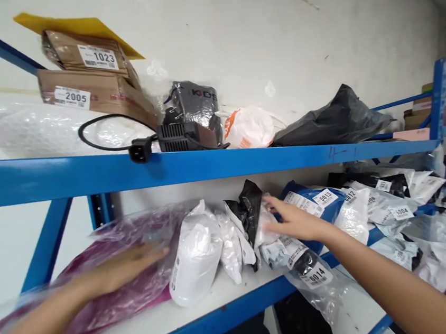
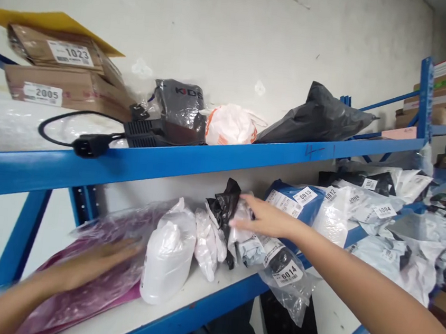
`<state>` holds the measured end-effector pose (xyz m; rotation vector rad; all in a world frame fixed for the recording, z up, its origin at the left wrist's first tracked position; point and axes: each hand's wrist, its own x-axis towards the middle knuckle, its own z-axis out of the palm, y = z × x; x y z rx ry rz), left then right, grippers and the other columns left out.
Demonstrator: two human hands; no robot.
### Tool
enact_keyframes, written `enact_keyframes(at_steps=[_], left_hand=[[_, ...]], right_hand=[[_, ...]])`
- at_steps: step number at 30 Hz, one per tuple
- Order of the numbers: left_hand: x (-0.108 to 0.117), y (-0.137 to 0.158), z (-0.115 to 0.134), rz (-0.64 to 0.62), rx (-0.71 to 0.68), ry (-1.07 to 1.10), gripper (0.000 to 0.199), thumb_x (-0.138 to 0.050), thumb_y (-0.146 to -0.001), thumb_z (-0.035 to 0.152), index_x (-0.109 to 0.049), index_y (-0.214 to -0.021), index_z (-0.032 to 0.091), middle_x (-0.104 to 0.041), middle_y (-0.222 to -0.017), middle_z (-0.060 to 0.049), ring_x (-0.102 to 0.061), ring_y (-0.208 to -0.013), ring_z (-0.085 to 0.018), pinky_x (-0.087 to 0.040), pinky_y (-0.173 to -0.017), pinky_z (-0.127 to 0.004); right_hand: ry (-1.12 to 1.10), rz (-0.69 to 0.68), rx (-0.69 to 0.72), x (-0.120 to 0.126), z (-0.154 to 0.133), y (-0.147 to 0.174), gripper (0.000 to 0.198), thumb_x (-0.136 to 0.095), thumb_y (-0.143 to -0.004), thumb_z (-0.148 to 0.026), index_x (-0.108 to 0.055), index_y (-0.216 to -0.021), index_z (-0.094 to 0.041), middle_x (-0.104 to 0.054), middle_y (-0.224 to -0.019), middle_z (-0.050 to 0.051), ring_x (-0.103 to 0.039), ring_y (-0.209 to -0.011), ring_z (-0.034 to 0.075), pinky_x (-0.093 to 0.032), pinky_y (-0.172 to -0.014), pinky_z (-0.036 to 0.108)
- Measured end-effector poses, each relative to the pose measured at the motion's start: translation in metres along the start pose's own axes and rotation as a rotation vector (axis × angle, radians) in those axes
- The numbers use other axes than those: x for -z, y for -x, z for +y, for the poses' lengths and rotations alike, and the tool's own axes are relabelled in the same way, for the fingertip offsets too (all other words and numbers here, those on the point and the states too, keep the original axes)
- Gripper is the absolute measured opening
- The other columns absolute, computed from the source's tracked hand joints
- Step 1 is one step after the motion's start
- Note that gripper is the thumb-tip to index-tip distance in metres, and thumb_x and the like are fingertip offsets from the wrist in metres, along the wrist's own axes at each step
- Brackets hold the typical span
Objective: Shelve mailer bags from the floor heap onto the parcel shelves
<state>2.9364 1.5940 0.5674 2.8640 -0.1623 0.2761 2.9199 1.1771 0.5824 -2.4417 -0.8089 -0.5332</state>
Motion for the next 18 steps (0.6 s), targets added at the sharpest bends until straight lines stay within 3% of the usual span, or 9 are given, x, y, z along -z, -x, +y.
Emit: enact_keyframes(at_steps=[2,5,8,11,12,13,15,18], left_hand=[[0.01,0.007,0.023,0.181,-0.019,0.046,0.084,-0.025,-0.084,0.078,-0.046,-0.145,0.023,-0.042,-0.154,-0.007,-0.034,-0.144,-0.031,-0.022,-0.12,-0.048],[0.021,0.025,0.084,0.427,-0.237,0.139,0.074,-0.031,-0.085,0.074,-0.041,-0.145,0.032,-0.044,-0.152,0.002,-0.034,-0.143,-0.03,-0.023,-0.121,-0.043],[0.017,0.032,0.159,0.375,-0.481,0.028,0.08,-0.043,-0.079,0.075,-0.032,-0.15,0.039,-0.029,-0.16,0.006,-0.029,-0.145,-0.031,-0.028,-0.119,-0.044],[0.003,0.018,0.219,0.274,-0.676,-0.293,0.09,-0.061,-0.071,0.071,-0.032,-0.151,0.041,-0.018,-0.164,0.004,-0.009,-0.149,-0.039,-0.01,-0.12,-0.059],[-0.002,0.011,0.232,0.232,-0.69,-0.385,0.092,-0.066,-0.068,0.068,-0.035,-0.15,0.04,-0.019,-0.164,0.001,-0.009,-0.148,-0.043,-0.011,-0.117,-0.065],[-0.007,0.004,0.242,0.19,-0.679,-0.454,0.091,-0.07,-0.066,0.062,-0.039,-0.148,0.037,-0.025,-0.162,-0.005,-0.017,-0.145,-0.047,-0.02,-0.113,-0.069],[-0.015,-0.008,0.253,0.149,-0.611,-0.529,0.08,-0.071,-0.067,0.05,-0.051,-0.14,0.027,-0.045,-0.148,-0.016,-0.041,-0.128,-0.048,-0.044,-0.096,-0.062],[-0.023,-0.013,0.254,0.194,-0.544,-0.573,0.061,-0.066,-0.069,0.037,-0.061,-0.127,0.019,-0.059,-0.119,-0.018,-0.056,-0.104,-0.042,-0.053,-0.079,-0.052]], right_hand=[[0.011,-0.062,-0.017,-0.004,0.006,0.005,0.115,-0.073,-0.066,-0.07,-0.026,-0.152,-0.011,-0.034,-0.155,0.021,-0.038,-0.139,0.036,-0.034,-0.115,0.049],[0.037,-0.08,-0.129,-0.004,0.008,0.022,0.124,-0.08,-0.058,-0.065,-0.023,-0.153,-0.011,-0.03,-0.156,0.022,-0.036,-0.14,0.039,-0.036,-0.113,0.049],[0.047,-0.099,-0.189,-0.004,0.011,0.043,0.106,-0.077,-0.064,-0.062,-0.036,-0.148,-0.013,-0.046,-0.147,0.02,-0.049,-0.13,0.038,-0.044,-0.105,0.049],[0.108,-0.181,-0.074,-0.01,0.017,0.058,0.081,-0.075,-0.071,-0.058,-0.053,-0.137,-0.015,-0.059,-0.134,0.017,-0.055,-0.121,0.036,-0.046,-0.099,0.046],[0.153,-0.213,-0.021,-0.013,0.019,0.061,0.072,-0.076,-0.072,-0.054,-0.059,-0.13,-0.015,-0.062,-0.127,0.016,-0.056,-0.118,0.035,-0.046,-0.099,0.045],[0.196,-0.236,0.023,-0.014,0.02,0.063,0.063,-0.078,-0.072,-0.049,-0.064,-0.123,-0.015,-0.065,-0.12,0.015,-0.058,-0.114,0.034,-0.046,-0.097,0.044],[0.233,-0.223,0.053,-0.013,0.023,0.071,0.052,-0.08,-0.072,-0.043,-0.068,-0.114,-0.015,-0.067,-0.112,0.014,-0.059,-0.11,0.032,-0.047,-0.095,0.041],[0.185,-0.075,-0.091,-0.002,0.028,0.091,0.062,-0.075,-0.075,-0.054,-0.062,-0.123,-0.016,-0.063,-0.115,0.015,-0.06,-0.107,0.032,-0.049,-0.087,0.038]])
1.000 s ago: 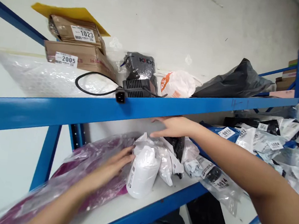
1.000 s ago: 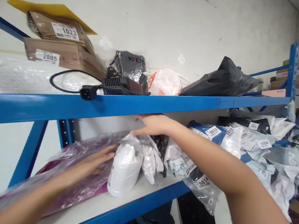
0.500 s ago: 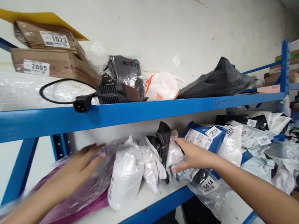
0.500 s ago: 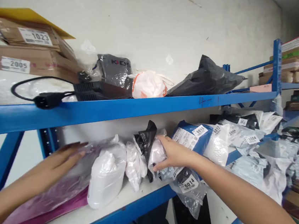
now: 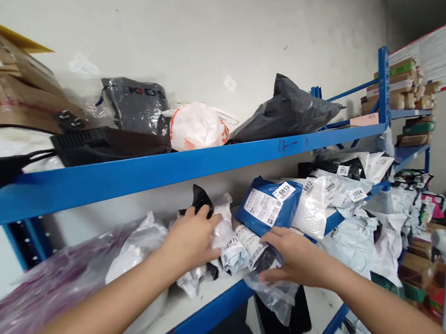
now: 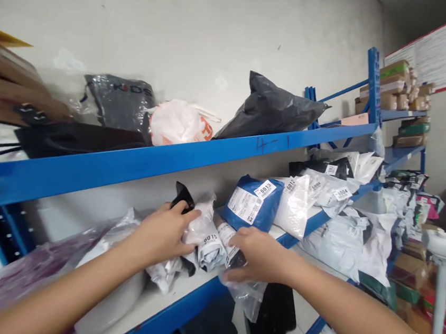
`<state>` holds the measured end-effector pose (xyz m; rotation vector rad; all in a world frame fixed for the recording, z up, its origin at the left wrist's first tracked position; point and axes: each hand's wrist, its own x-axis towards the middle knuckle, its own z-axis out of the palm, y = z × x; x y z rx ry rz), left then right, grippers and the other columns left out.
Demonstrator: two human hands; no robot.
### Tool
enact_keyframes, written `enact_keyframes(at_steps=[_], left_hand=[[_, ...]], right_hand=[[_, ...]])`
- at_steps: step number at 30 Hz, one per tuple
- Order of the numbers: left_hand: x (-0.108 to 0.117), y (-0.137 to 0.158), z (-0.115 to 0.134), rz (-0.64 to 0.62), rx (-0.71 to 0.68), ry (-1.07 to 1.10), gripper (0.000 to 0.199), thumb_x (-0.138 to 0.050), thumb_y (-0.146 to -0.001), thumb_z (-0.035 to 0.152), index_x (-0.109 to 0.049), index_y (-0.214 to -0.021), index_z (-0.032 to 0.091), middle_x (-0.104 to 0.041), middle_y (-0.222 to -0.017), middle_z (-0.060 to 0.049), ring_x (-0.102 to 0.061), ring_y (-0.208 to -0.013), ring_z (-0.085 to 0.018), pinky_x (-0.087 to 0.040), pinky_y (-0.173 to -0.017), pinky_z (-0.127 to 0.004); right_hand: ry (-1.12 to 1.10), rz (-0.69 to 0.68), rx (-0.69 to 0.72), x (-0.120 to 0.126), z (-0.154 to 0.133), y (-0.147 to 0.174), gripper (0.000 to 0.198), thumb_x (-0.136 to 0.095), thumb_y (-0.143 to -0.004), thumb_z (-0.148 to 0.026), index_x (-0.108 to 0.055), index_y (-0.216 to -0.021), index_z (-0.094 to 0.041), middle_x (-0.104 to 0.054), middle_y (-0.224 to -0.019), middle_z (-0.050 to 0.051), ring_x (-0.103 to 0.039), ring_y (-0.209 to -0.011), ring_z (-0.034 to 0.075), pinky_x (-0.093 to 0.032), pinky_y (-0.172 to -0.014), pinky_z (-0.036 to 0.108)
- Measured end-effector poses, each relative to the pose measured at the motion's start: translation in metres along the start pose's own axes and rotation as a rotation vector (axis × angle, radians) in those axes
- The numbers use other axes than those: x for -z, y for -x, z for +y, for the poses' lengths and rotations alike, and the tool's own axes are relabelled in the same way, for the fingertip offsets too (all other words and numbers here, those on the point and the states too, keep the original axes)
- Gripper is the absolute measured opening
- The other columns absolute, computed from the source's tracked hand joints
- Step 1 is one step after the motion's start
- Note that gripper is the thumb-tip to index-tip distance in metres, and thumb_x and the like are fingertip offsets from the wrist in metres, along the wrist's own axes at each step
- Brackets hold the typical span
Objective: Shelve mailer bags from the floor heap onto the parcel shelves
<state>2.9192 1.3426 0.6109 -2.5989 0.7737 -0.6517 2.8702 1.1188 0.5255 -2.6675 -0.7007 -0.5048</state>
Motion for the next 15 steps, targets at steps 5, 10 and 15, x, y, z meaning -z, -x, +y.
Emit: enact_keyframes(at_steps=[5,10,15], left_hand=[[-0.011,0.001,-0.001,0.097,-0.012,0.021,0.059,-0.065,-0.068,0.038,-0.063,-0.124,0.015,-0.058,-0.122,-0.018,-0.049,-0.115,-0.041,-0.045,-0.096,-0.055],[-0.023,-0.006,-0.004,0.168,-0.057,0.089,0.059,-0.065,-0.068,0.038,-0.062,-0.121,0.012,-0.052,-0.14,-0.015,-0.042,-0.125,-0.04,-0.042,-0.104,-0.048],[-0.027,-0.006,0.0,0.157,-0.051,0.101,0.055,-0.069,-0.065,0.031,-0.061,-0.116,0.013,-0.06,-0.127,-0.014,-0.043,-0.12,-0.04,-0.044,-0.101,-0.049]], right_hand=[[-0.245,-0.092,-0.287,-0.008,0.013,0.031,0.087,-0.056,-0.082,-0.071,-0.037,-0.144,-0.013,-0.067,-0.099,0.014,-0.065,-0.086,0.03,-0.048,-0.069,0.036],[-0.465,0.194,-0.249,-0.053,0.004,0.024,0.086,-0.071,-0.078,-0.043,-0.032,-0.149,-0.014,-0.053,-0.137,0.019,-0.051,-0.126,0.034,-0.043,-0.102,0.044],[-0.673,0.428,-0.284,-0.07,0.007,-0.002,0.066,-0.066,-0.082,-0.046,-0.046,-0.136,-0.015,-0.063,-0.12,0.015,-0.061,-0.11,0.028,-0.049,-0.094,0.042]])
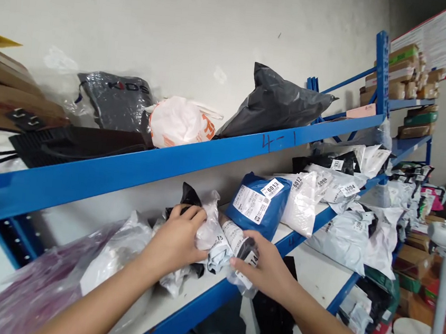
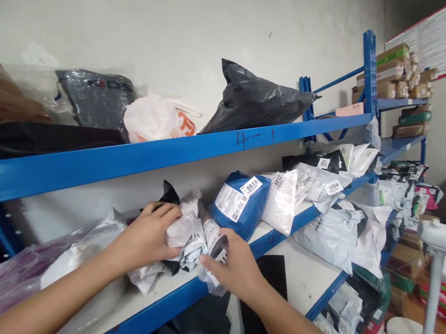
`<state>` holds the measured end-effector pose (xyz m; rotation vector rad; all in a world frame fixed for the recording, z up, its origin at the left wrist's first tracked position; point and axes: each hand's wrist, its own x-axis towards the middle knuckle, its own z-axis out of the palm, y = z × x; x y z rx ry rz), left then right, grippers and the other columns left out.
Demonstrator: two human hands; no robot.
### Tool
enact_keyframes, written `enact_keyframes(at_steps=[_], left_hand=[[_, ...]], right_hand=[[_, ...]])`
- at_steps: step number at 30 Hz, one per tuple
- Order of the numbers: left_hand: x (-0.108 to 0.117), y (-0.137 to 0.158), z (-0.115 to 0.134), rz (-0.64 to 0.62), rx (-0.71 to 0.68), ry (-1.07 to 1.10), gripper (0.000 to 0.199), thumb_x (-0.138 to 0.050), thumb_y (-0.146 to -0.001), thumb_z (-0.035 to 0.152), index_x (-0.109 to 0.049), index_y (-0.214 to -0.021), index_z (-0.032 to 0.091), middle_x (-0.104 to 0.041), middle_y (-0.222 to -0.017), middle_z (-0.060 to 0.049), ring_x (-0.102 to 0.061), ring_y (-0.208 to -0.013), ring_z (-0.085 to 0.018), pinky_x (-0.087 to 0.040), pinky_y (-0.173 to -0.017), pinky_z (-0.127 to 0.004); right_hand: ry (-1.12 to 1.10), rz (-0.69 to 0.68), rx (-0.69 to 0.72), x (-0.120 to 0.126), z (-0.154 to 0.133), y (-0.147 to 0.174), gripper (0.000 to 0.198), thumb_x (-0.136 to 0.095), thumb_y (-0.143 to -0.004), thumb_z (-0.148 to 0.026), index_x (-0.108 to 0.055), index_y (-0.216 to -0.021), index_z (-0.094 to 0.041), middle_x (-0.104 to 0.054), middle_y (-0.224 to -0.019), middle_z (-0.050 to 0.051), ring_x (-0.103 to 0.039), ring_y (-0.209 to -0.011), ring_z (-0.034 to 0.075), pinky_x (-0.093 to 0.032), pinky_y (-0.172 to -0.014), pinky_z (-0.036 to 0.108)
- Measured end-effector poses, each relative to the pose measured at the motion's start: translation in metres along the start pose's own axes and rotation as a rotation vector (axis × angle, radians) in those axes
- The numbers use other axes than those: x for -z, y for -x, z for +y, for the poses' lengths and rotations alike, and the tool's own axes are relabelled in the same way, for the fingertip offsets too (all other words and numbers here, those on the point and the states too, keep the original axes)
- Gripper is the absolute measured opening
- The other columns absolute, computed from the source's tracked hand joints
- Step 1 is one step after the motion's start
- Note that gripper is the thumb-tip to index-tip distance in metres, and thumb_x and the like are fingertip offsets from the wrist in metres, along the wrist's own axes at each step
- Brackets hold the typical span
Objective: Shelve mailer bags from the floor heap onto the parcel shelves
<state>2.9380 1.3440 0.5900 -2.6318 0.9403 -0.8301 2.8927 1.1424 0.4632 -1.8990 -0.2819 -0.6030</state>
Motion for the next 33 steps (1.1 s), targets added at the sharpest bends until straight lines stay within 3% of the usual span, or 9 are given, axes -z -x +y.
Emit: enact_keyframes(at_steps=[4,7,11,15,17,22,25,30,33], left_hand=[[-0.005,0.002,0.003,0.002,0.0,-0.046,0.06,-0.073,-0.065,0.026,-0.058,-0.123,0.017,-0.058,-0.127,-0.012,-0.04,-0.121,-0.042,-0.044,-0.098,-0.051],[-0.011,0.002,0.003,0.051,-0.004,-0.068,0.054,-0.073,-0.069,0.031,-0.06,-0.119,0.016,-0.06,-0.125,-0.013,-0.041,-0.119,-0.041,-0.044,-0.098,-0.051],[-0.018,0.001,0.003,0.114,0.007,-0.049,0.05,-0.069,-0.071,0.037,-0.06,-0.115,0.014,-0.061,-0.121,-0.015,-0.043,-0.115,-0.041,-0.045,-0.096,-0.051],[-0.021,-0.003,0.007,0.155,0.01,0.019,0.05,-0.067,-0.07,0.034,-0.061,-0.115,0.014,-0.06,-0.122,-0.015,-0.042,-0.117,-0.041,-0.045,-0.097,-0.05],[-0.02,-0.004,0.007,0.157,0.015,0.058,0.052,-0.069,-0.068,0.034,-0.061,-0.116,0.015,-0.059,-0.123,-0.014,-0.041,-0.118,-0.04,-0.045,-0.097,-0.049],[-0.017,-0.007,-0.004,0.096,0.043,0.152,0.057,-0.07,-0.066,0.032,-0.06,-0.12,0.016,-0.059,-0.123,-0.011,-0.045,-0.113,-0.036,-0.047,-0.092,-0.045],[-0.017,-0.008,-0.007,0.106,0.037,0.168,0.06,-0.07,-0.066,0.033,-0.059,-0.121,0.015,-0.059,-0.123,-0.011,-0.048,-0.112,-0.034,-0.047,-0.093,-0.044],[-0.011,0.002,0.003,0.135,0.042,0.038,0.054,-0.065,-0.065,0.022,-0.058,-0.118,0.015,-0.062,-0.122,-0.014,-0.046,-0.12,-0.038,-0.045,-0.098,-0.054],[-0.006,0.008,0.009,0.181,0.006,-0.137,0.05,-0.065,-0.063,0.017,-0.06,-0.113,0.017,-0.064,-0.12,-0.014,-0.038,-0.132,-0.042,-0.022,-0.109,-0.074]], right_hand=[[-0.029,0.056,-0.05,-0.008,0.006,-0.021,0.063,-0.069,-0.074,-0.021,-0.047,-0.132,-0.011,-0.07,-0.1,0.01,-0.067,-0.085,0.022,-0.053,-0.079,0.035],[0.141,-0.047,0.17,-0.007,-0.002,-0.029,0.054,-0.062,-0.071,-0.007,-0.059,-0.124,-0.017,-0.072,-0.108,0.008,-0.068,-0.094,0.022,-0.052,-0.082,0.032],[0.389,-0.191,0.349,0.009,-0.01,-0.037,0.047,-0.057,-0.075,-0.006,-0.067,-0.119,-0.02,-0.074,-0.109,0.007,-0.069,-0.1,0.026,-0.052,-0.085,0.035],[0.261,-0.161,0.26,0.027,-0.005,-0.037,0.041,-0.056,-0.08,-0.009,-0.067,-0.117,-0.023,-0.07,-0.121,0.003,-0.066,-0.108,0.02,-0.051,-0.092,0.03],[0.408,-0.09,0.226,0.026,-0.011,-0.029,0.038,-0.058,-0.083,-0.015,-0.065,-0.12,-0.022,-0.071,-0.114,0.006,-0.066,-0.102,0.023,-0.053,-0.087,0.035],[0.929,0.001,0.347,-0.011,-0.05,-0.006,0.016,-0.057,-0.084,-0.013,-0.069,-0.095,-0.011,-0.066,-0.101,0.017,-0.06,-0.101,0.032,-0.051,-0.084,0.042],[0.924,-0.106,0.294,-0.043,-0.058,-0.013,0.028,-0.06,-0.085,-0.02,-0.063,-0.109,-0.006,-0.064,-0.104,0.018,-0.061,-0.098,0.03,-0.054,-0.077,0.038],[0.901,-0.012,0.243,-0.067,-0.035,-0.038,0.042,-0.069,-0.078,-0.027,-0.059,-0.116,-0.009,-0.062,-0.109,0.018,-0.062,-0.099,0.031,-0.056,-0.076,0.039],[0.891,0.019,0.313,-0.059,-0.025,-0.042,0.034,-0.068,-0.076,-0.021,-0.061,-0.109,-0.014,-0.062,-0.108,0.014,-0.061,-0.098,0.029,-0.056,-0.075,0.037]])
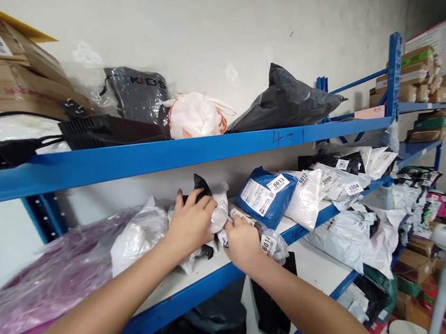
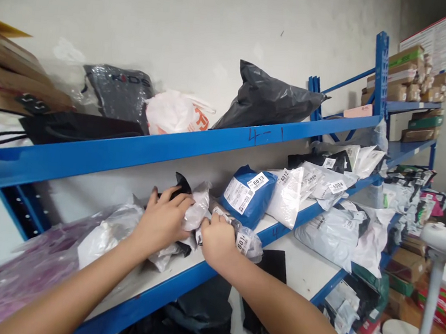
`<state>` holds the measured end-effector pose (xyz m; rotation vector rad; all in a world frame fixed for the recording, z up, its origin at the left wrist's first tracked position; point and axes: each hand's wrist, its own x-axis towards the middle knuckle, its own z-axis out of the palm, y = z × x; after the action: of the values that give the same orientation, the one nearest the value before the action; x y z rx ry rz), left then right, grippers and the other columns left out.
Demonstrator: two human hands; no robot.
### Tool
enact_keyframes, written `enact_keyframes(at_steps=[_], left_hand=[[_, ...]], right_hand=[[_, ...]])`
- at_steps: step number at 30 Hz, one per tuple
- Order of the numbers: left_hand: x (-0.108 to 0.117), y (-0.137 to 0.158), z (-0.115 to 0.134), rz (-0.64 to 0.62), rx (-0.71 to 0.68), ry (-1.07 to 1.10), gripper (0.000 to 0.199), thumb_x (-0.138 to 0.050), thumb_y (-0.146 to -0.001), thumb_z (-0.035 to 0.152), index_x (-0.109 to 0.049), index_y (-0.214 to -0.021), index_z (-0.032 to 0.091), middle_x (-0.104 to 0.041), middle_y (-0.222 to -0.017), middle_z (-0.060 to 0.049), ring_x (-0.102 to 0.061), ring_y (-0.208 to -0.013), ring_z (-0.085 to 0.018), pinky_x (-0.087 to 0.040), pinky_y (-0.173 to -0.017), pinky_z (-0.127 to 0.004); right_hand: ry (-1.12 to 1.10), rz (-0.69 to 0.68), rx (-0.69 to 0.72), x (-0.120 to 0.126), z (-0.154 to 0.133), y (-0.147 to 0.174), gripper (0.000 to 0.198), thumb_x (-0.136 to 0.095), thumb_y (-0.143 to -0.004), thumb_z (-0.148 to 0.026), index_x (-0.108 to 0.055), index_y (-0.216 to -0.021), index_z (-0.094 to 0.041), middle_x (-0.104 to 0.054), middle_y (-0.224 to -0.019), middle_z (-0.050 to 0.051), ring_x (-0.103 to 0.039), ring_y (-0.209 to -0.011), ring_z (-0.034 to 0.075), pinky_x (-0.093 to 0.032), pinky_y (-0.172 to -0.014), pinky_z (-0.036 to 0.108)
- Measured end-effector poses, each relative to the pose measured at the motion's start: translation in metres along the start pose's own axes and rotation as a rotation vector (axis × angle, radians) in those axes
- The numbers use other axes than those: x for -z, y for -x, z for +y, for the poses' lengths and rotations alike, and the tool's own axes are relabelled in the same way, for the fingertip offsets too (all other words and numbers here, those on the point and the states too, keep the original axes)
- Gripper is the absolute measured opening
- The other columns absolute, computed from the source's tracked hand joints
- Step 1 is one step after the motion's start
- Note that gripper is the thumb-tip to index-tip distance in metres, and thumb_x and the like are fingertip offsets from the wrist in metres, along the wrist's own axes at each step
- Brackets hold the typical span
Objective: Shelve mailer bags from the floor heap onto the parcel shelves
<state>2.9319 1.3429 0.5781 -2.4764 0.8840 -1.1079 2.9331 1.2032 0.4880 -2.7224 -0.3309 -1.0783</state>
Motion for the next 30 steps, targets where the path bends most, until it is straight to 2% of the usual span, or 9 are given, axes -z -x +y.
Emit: enact_keyframes(at_steps=[2,4,7,13,16,19,24,27,30], left_hand=[[0.002,0.002,0.002,0.039,-0.063,-0.065,0.038,-0.065,-0.067,0.022,-0.063,-0.105,0.017,-0.066,-0.112,-0.015,-0.038,-0.132,-0.041,-0.007,-0.113,-0.075],[0.0,0.002,0.005,0.049,-0.1,-0.082,0.032,-0.064,-0.073,0.032,-0.065,-0.1,0.014,-0.067,-0.103,-0.017,-0.046,-0.123,-0.039,-0.005,-0.115,-0.072],[-0.009,0.002,0.014,0.051,-0.075,-0.08,0.043,-0.063,-0.075,0.045,-0.066,-0.099,0.01,-0.064,-0.098,-0.018,-0.052,-0.109,-0.037,-0.012,-0.116,-0.067],[-0.014,0.003,0.036,0.039,0.054,-0.062,0.062,-0.07,-0.069,0.048,-0.063,-0.109,0.001,-0.059,-0.105,-0.021,-0.048,-0.112,-0.04,-0.022,-0.115,-0.058],[-0.006,0.005,0.029,-0.046,0.004,-0.003,0.068,-0.071,-0.066,0.052,-0.062,-0.113,0.004,-0.058,-0.109,-0.018,-0.048,-0.114,-0.039,-0.02,-0.115,-0.059],[-0.001,0.009,0.014,-0.111,-0.068,0.075,0.063,-0.066,-0.072,0.055,-0.064,-0.116,0.01,-0.057,-0.112,-0.014,-0.049,-0.118,-0.036,-0.021,-0.115,-0.059],[0.002,0.016,-0.006,-0.045,-0.137,0.156,0.062,-0.052,-0.086,0.055,-0.057,-0.129,0.011,-0.06,-0.119,-0.013,-0.041,-0.131,-0.033,-0.011,-0.117,-0.061],[0.008,0.016,-0.013,-0.074,-0.126,0.16,0.063,-0.061,-0.08,0.049,-0.055,-0.134,0.015,-0.061,-0.124,-0.012,-0.04,-0.132,-0.033,-0.025,-0.114,-0.055],[0.015,0.013,-0.014,-0.122,-0.11,0.048,0.066,-0.067,-0.073,0.04,-0.055,-0.134,0.018,-0.059,-0.123,-0.011,-0.045,-0.123,-0.035,-0.044,-0.098,-0.049]], right_hand=[[0.001,0.005,0.015,0.004,0.007,0.004,0.032,-0.07,-0.075,-0.022,-0.061,-0.105,-0.016,-0.061,-0.11,0.013,-0.06,-0.101,0.029,-0.056,-0.074,0.036],[0.0,0.008,0.011,0.009,0.012,0.008,0.037,-0.073,-0.074,-0.027,-0.061,-0.108,-0.018,-0.058,-0.114,0.013,-0.057,-0.104,0.029,-0.056,-0.075,0.037],[-0.007,0.02,-0.018,0.011,0.018,0.012,0.046,-0.076,-0.073,-0.028,-0.059,-0.114,-0.018,-0.054,-0.117,0.015,-0.054,-0.108,0.032,-0.055,-0.079,0.041],[-0.051,-0.002,-0.035,0.008,0.027,0.008,0.043,-0.071,-0.073,-0.019,-0.06,-0.115,-0.017,-0.054,-0.115,0.013,-0.054,-0.106,0.03,-0.054,-0.079,0.039],[-0.101,-0.007,-0.048,0.01,0.034,0.01,0.053,-0.074,-0.07,-0.019,-0.06,-0.12,-0.018,-0.053,-0.117,0.012,-0.054,-0.107,0.031,-0.053,-0.08,0.041],[-0.218,-0.013,0.08,0.017,0.043,0.025,0.063,-0.07,-0.072,-0.013,-0.054,-0.132,-0.018,-0.054,-0.12,0.012,-0.051,-0.115,0.031,-0.049,-0.095,0.045],[-0.462,0.251,0.189,0.034,0.049,0.067,0.044,-0.053,-0.09,-0.021,-0.051,-0.134,-0.023,-0.053,-0.132,0.013,-0.049,-0.127,0.027,-0.044,-0.106,0.049],[-0.619,0.339,0.129,0.036,0.045,0.068,0.036,-0.044,-0.094,-0.023,-0.054,-0.128,-0.026,-0.056,-0.129,0.011,-0.055,-0.122,0.025,-0.052,-0.099,0.046],[-0.687,0.266,0.151,0.031,0.036,0.045,0.051,-0.05,-0.091,-0.027,-0.04,-0.141,-0.022,-0.052,-0.137,0.013,-0.055,-0.124,0.025,-0.054,-0.098,0.043]])
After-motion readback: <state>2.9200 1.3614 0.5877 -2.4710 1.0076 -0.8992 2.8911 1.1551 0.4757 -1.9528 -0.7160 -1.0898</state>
